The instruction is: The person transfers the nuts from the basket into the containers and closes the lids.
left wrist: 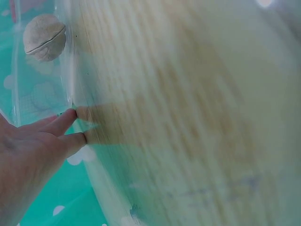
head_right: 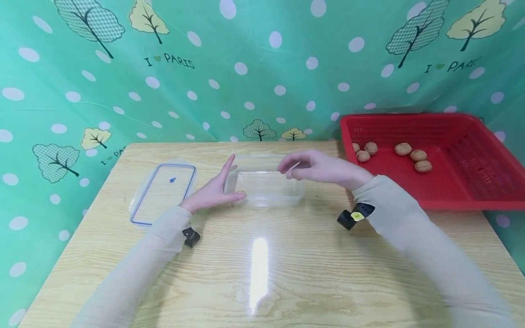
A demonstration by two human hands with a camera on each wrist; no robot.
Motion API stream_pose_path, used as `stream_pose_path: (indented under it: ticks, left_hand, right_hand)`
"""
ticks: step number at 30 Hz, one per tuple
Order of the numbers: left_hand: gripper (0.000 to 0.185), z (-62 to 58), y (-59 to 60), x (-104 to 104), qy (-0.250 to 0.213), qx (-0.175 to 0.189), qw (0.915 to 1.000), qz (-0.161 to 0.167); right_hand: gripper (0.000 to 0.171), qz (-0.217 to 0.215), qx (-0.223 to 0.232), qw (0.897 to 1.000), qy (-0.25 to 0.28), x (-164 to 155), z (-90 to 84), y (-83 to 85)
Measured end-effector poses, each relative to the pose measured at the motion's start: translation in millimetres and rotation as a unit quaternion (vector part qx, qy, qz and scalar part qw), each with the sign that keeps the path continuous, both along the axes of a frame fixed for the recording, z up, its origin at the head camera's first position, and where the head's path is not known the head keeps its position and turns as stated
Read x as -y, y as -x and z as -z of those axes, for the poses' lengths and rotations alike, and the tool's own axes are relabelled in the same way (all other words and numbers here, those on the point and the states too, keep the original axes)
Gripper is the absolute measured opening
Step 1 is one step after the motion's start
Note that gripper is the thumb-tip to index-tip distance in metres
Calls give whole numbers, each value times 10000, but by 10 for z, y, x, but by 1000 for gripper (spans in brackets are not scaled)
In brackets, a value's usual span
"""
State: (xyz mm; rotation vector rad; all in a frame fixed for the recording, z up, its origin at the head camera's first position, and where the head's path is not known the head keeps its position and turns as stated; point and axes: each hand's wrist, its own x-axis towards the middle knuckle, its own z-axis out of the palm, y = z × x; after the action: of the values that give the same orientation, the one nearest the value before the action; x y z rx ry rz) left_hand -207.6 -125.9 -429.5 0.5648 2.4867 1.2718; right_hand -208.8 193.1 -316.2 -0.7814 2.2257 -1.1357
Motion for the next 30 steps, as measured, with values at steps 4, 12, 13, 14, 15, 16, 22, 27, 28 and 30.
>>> stream_pose_path:
  ticks: [4, 12, 13, 14, 15, 16, 22, 27, 28, 30]
  left_hand:
    - [119, -36, -23, -7, -16, 30, 10000, -16]
    - [115, -280, -139, -61, -100, 164, 9998, 59]
    - [115, -269, -135, -59, -91, 151, 9998, 49]
    - [116, -231, -120, -51, -71, 131, 9999, 32]
    - [116, -187, -101, -43, -56, 105, 9999, 12]
    - [117, -141, -81, -34, -47, 79, 10000, 0]
    - [120, -19, -25, -3, -72, 21, 10000, -8]
    - [120, -13, -22, 1, -48, 10, 10000, -2]
    - [120, -13, -20, 1, -30, 17, 10000, -13]
    - [120, -13, -16, -1, -13, 32, 10000, -25]
  right_hand:
    - [33, 153, -60, 9999, -16, -109, -70, 4]
    - [33, 494, -306, 9978, -307, -299, -152, -2]
    - [34, 527, -330, 9973, -385, -316, -161, 1]
    - [33, 554, -351, 9968, -455, -331, -169, 6]
    - [34, 572, -376, 9963, -521, -349, -175, 11]
    - [34, 577, -387, 9960, -570, -367, -176, 19]
    - [33, 524, -334, 9968, -501, -515, -171, 73]
    - [37, 751, -328, 9943, -686, -649, -219, 97]
    - [38, 816, -323, 9933, -751, -675, -232, 100]
    - [39, 904, -285, 9924, -783, -733, -250, 112]
